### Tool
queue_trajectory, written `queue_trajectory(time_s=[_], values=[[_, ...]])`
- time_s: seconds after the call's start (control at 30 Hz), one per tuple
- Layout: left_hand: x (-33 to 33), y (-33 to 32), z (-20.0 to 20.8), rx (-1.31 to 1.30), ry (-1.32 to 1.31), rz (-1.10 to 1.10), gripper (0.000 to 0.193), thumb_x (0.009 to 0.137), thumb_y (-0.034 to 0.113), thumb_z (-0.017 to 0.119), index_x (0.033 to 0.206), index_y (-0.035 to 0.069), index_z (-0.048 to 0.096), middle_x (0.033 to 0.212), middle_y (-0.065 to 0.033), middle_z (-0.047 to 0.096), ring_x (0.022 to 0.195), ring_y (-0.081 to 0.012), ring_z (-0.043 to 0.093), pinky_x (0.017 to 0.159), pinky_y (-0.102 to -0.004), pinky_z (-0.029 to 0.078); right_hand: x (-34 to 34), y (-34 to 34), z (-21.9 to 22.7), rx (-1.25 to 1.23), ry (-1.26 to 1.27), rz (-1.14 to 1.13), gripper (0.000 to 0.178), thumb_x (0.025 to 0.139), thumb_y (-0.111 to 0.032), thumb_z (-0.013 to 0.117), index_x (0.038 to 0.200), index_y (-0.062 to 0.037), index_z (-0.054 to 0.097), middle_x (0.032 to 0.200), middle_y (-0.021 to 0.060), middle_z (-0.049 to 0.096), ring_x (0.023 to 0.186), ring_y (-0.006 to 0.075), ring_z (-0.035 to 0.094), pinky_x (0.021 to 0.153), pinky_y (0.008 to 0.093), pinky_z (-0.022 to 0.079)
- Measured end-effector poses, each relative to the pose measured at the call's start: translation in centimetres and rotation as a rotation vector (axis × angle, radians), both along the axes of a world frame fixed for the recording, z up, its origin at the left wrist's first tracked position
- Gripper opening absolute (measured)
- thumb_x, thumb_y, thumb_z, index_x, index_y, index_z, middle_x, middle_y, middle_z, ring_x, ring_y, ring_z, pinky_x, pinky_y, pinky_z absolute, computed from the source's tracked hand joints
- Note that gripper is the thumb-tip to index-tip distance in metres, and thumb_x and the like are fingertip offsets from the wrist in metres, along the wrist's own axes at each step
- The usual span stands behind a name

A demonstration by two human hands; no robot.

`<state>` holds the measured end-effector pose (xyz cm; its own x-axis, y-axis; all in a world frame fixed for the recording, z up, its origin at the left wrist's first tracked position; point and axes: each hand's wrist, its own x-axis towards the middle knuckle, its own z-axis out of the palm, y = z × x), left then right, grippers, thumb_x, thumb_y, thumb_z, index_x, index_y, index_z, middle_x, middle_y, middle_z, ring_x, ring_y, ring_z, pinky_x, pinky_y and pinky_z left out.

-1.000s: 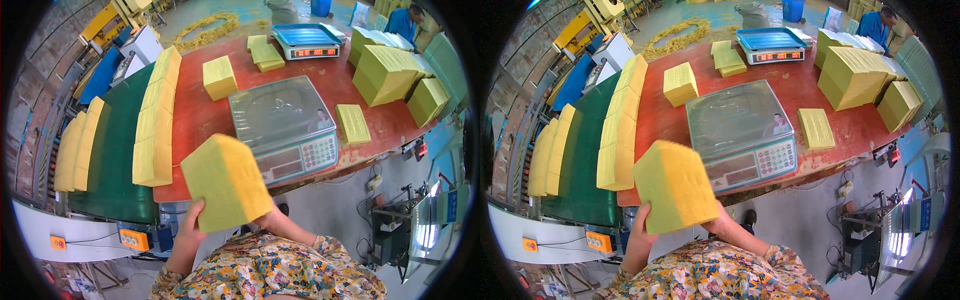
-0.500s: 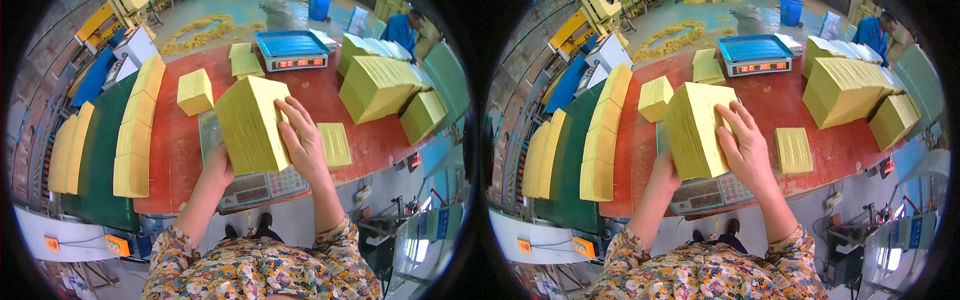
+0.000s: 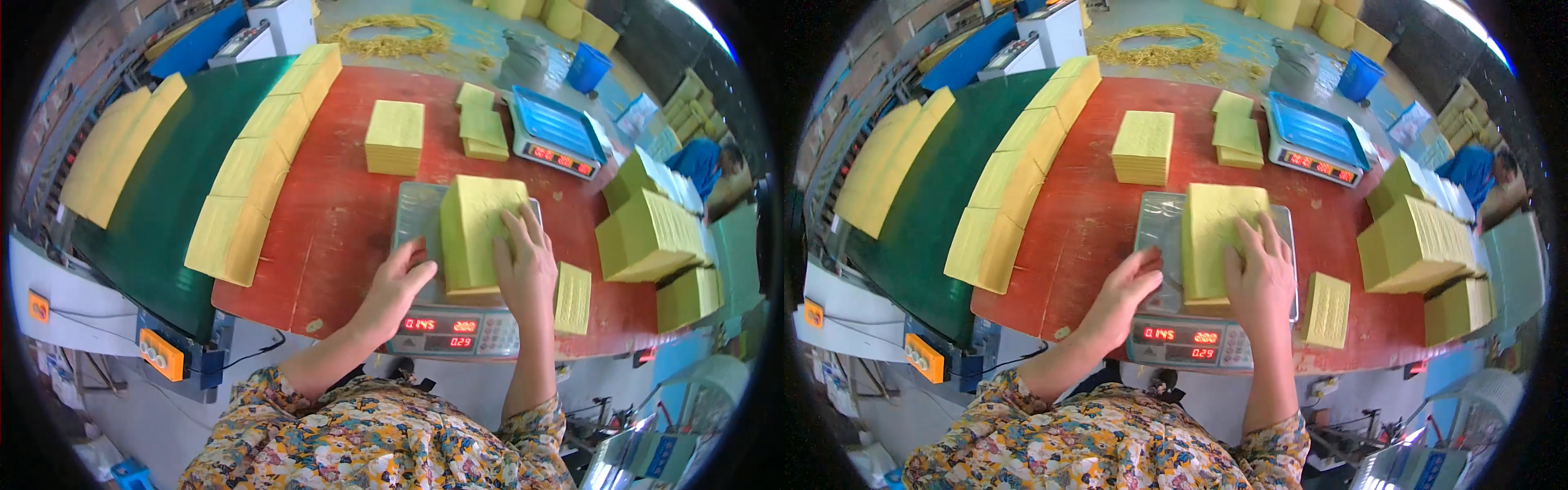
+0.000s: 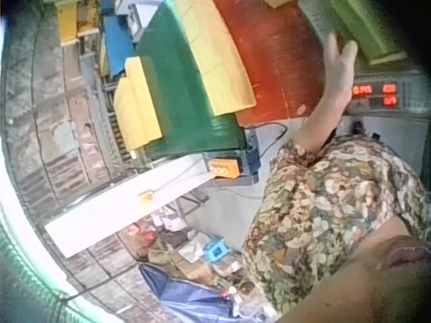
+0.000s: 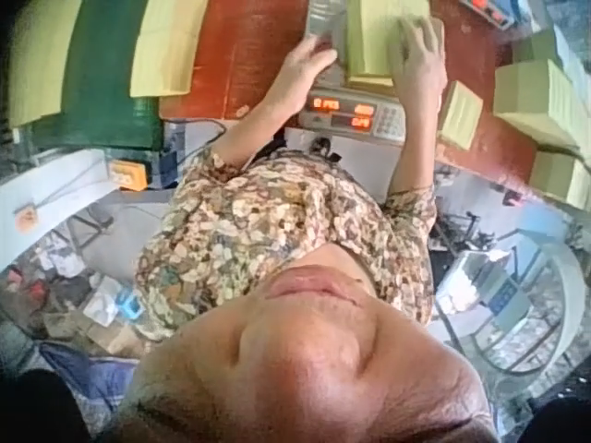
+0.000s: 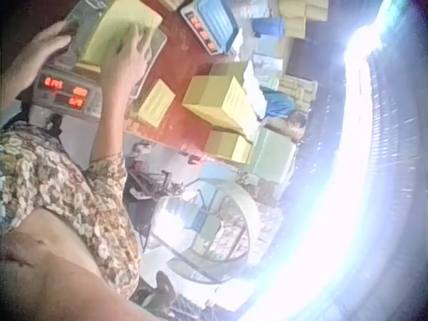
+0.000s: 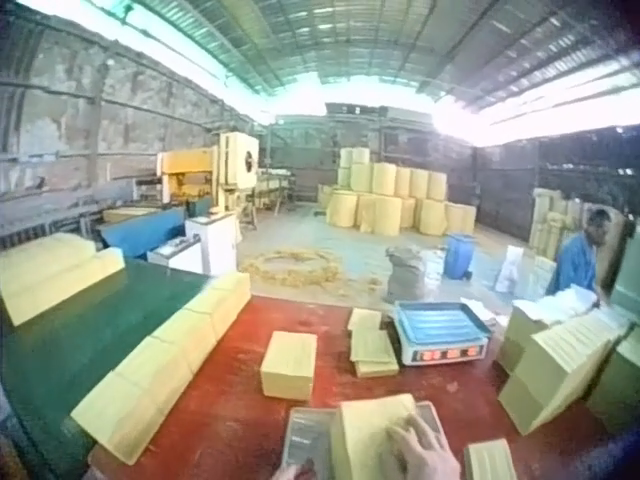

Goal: Weigh stacks of paper on a digital scale and move them to a conveyor belt.

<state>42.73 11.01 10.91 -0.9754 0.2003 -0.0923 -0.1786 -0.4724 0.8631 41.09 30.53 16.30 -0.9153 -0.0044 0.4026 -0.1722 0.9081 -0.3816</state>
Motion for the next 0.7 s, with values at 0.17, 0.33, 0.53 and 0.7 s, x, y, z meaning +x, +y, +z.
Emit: queue_trajectory(time_s=[0.17, 0.33, 0.53, 0.7], values=[[-4.6, -6.5, -2.8, -0.257, 0.139, 0.109, 0.032, 0.097, 0.016, 0.058, 0.123, -0.002, 0.059, 0.115, -0.0079, 0.064, 0.106, -0.0111, 0.059, 0.093, -0.0272, 0.046, 0.4, -1.7, -0.4, 0.012, 0.003, -0.048, 0.04, 0.088, -0.006, 0.057, 0.127, -0.0055, 0.061, 0.141, 0.0187, 0.051, 0.127, 0.0373, 0.05, 0.105, 0.0438, 0.039], [-7.4, -8.4, -2.3, -0.296, 0.23, 0.016, 0.024, 0.096, 0.021, 0.06, 0.107, 0.001, 0.065, 0.092, -0.0069, 0.07, 0.086, -0.0117, 0.065, 0.077, -0.0283, 0.052, 0.2, -2.6, -0.7, -0.001, -0.055, -0.052, 0.04, 0.09, -0.004, 0.051, 0.129, -0.0014, 0.06, 0.144, 0.0214, 0.048, 0.131, 0.0369, 0.048, 0.107, 0.043, 0.038], [-16.2, -5.6, -0.7, -0.551, 0.692, 0.264, 0.019, 0.085, 0.017, 0.063, 0.09, -0.001, 0.062, 0.087, -0.0185, 0.062, 0.089, -0.032, 0.062, 0.079, -0.0433, 0.049, -0.2, -1.8, -0.9, -0.033, -0.027, -0.045, 0.039, 0.094, -0.007, 0.045, 0.13, 0.0005, 0.058, 0.145, 0.0232, 0.046, 0.133, 0.0367, 0.045, 0.109, 0.0431, 0.037], [-28.5, -6.1, 0.6, -1.192, 0.747, 0.427, 0.046, 0.084, 0.034, 0.069, 0.113, -0.001, 0.062, 0.135, -0.0258, 0.049, 0.13, -0.0427, 0.041, 0.101, -0.0581, 0.037, -1.1, -2.2, -1.0, -0.048, -0.032, -0.068, 0.039, 0.093, -0.012, 0.049, 0.129, -0.0014, 0.061, 0.142, 0.0222, 0.049, 0.131, 0.0368, 0.047, 0.108, 0.0429, 0.038]])
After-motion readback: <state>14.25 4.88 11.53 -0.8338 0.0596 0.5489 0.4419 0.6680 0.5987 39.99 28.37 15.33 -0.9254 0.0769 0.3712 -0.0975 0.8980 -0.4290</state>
